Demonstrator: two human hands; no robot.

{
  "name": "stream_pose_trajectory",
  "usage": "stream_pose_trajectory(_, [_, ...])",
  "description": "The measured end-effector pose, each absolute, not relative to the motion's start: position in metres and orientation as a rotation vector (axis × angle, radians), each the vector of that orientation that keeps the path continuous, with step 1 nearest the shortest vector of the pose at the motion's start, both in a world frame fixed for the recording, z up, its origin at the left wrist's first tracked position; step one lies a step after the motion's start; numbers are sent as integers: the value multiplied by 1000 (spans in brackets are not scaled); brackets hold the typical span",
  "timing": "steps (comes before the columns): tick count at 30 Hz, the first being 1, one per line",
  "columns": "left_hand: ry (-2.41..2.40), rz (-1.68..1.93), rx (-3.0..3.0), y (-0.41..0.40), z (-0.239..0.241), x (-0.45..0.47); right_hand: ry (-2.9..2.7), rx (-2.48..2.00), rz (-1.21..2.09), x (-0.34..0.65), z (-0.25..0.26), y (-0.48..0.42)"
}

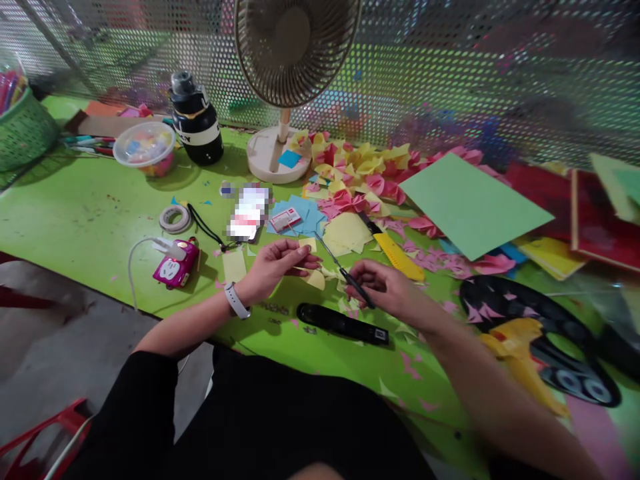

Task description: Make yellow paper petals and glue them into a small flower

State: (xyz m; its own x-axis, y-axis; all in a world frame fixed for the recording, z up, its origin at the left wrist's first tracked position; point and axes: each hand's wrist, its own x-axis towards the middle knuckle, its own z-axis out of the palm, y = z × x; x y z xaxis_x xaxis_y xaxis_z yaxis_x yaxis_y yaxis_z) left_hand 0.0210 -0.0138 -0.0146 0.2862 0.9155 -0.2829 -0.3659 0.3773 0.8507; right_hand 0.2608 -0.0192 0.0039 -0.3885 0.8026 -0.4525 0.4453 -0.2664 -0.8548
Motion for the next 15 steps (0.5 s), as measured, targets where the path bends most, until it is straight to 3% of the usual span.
stream_pose_trajectory(15, [873, 964, 770, -19, -19, 26, -1813, -1429, 1711, 252, -2, -24])
